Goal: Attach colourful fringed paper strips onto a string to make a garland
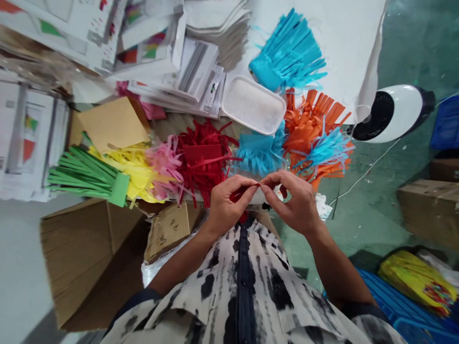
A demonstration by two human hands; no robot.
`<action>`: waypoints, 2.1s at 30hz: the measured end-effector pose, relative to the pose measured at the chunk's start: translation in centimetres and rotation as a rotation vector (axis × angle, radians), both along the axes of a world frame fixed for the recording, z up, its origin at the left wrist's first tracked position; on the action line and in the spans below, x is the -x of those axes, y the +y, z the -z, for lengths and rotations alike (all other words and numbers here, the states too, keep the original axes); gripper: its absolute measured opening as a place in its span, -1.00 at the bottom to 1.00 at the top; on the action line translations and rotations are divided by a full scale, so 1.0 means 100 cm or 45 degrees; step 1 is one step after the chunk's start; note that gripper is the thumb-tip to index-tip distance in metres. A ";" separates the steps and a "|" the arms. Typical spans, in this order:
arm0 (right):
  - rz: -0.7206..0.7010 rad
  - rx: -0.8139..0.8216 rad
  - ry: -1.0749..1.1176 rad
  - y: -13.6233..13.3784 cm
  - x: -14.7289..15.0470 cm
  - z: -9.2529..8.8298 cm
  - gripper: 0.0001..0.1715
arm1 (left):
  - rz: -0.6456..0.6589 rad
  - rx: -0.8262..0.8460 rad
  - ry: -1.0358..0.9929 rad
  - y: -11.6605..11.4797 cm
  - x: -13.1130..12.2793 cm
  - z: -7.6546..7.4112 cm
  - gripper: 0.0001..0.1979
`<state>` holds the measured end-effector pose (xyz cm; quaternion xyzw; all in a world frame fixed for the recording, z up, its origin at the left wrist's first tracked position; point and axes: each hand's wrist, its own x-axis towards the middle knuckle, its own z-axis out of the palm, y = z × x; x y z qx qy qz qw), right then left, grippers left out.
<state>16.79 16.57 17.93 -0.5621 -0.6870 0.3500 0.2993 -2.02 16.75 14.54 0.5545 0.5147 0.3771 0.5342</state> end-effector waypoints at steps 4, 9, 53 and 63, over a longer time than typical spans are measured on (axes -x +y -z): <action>-0.039 -0.020 -0.081 -0.002 -0.003 -0.002 -0.94 | 0.052 -0.094 0.035 0.001 0.001 -0.001 -0.88; -0.050 -0.032 -0.147 -0.002 -0.001 -0.005 -0.93 | 0.070 -0.181 0.098 0.003 0.002 -0.004 -0.89; 0.560 0.264 0.242 -0.056 -0.039 0.022 -0.83 | 0.593 0.224 0.006 -0.013 -0.029 0.022 -0.64; 0.856 0.092 0.362 -0.029 -0.071 0.034 -0.67 | 0.536 0.134 0.109 -0.025 -0.043 0.046 -0.63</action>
